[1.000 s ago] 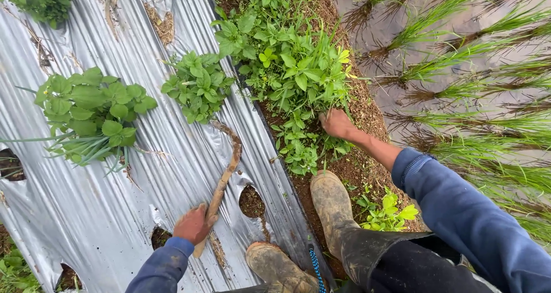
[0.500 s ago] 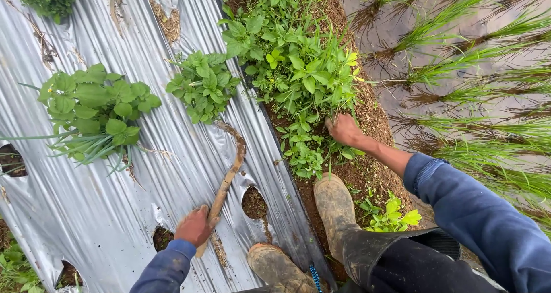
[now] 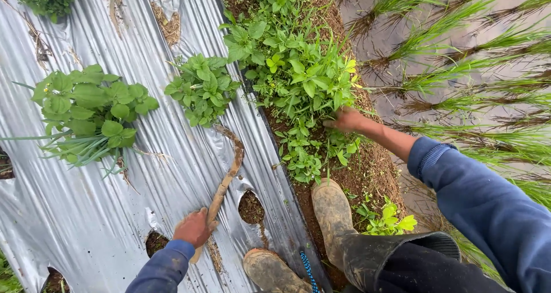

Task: Manual weeding of a crop row and adjacent path using hands and a small sickle to remove unwanted plants.

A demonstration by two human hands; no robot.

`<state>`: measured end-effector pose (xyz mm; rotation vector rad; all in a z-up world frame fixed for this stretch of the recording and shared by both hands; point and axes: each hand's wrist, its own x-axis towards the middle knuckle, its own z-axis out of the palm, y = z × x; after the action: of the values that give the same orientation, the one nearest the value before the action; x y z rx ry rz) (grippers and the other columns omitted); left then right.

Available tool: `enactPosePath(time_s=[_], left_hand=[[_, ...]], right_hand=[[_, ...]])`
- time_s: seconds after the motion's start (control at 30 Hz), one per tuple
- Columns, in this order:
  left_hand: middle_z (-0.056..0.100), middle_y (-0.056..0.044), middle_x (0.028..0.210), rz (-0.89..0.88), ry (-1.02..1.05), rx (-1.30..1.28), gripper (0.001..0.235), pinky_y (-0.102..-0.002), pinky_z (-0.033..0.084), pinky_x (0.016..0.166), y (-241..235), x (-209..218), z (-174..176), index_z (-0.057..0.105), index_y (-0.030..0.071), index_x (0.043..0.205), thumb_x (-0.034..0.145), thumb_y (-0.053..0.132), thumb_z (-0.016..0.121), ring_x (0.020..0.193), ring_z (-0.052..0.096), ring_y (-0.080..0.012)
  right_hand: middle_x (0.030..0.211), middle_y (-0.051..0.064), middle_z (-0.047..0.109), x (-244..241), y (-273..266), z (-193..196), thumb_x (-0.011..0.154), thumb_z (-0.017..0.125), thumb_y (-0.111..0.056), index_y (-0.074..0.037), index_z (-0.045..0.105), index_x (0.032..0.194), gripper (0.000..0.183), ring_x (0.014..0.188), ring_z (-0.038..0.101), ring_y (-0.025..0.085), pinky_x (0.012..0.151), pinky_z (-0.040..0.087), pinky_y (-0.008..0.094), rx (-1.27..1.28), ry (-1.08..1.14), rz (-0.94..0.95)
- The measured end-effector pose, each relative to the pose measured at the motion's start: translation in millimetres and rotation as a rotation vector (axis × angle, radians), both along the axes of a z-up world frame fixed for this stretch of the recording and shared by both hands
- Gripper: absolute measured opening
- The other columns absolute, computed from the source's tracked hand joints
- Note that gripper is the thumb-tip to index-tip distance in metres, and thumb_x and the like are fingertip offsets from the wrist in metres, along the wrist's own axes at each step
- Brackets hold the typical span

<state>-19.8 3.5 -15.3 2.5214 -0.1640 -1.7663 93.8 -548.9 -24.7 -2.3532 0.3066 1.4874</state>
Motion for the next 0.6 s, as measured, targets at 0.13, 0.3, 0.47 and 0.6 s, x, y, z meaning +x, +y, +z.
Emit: enactPosePath(time_s=[0.13,0.3,0.47,0.6], left_hand=[[0.049,-0.021,0.147,-0.116,-0.025,0.004,0.076,-0.053,0.044,0.116,5,-1,-14,0.029,0.009,0.156,0.101,0.052,0.058,0.135,0.052,-0.0389],[0.069,-0.023,0.107,0.356,-0.226,-0.137,0.071,-0.055,0.056,0.077,-8,-5,12,0.039,0.006,0.153,0.089,0.033,0.053,0.084,0.066,-0.0391],[0.072,-0.009,0.071,0.008,-0.732,-0.276,0.051,-0.049,0.053,0.054,-4,-16,8,0.059,0.019,0.11,0.089,0.066,0.059,0.06,0.068,-0.0304],[0.067,-0.002,0.064,-0.286,-0.815,-0.344,0.054,-0.042,0.047,0.042,-74,15,47,0.059,0.021,0.099,0.094,0.073,0.048,0.048,0.064,-0.025]], right_hand=[[0.085,0.01,0.074,15,9,36,0.102,0.063,-0.033,-0.006,0.072,0.092,0.03,0.079,0.068,0.021,0.079,0.054,0.036,0.095,0.071,-0.342],[0.095,0.009,0.071,10,-1,51,0.107,0.046,-0.038,-0.01,0.076,0.105,0.041,0.066,0.049,0.013,0.06,0.039,0.027,0.205,0.125,-0.323],[0.113,0.019,0.07,8,-13,32,0.105,0.04,-0.046,-0.001,0.062,0.124,0.054,0.084,0.071,0.026,0.075,0.064,0.038,0.147,-0.094,-0.113],[0.067,0.004,0.05,-4,-6,31,0.112,0.039,-0.034,-0.007,0.055,0.073,0.05,0.056,0.052,0.016,0.053,0.05,0.027,0.083,-0.22,0.052]])
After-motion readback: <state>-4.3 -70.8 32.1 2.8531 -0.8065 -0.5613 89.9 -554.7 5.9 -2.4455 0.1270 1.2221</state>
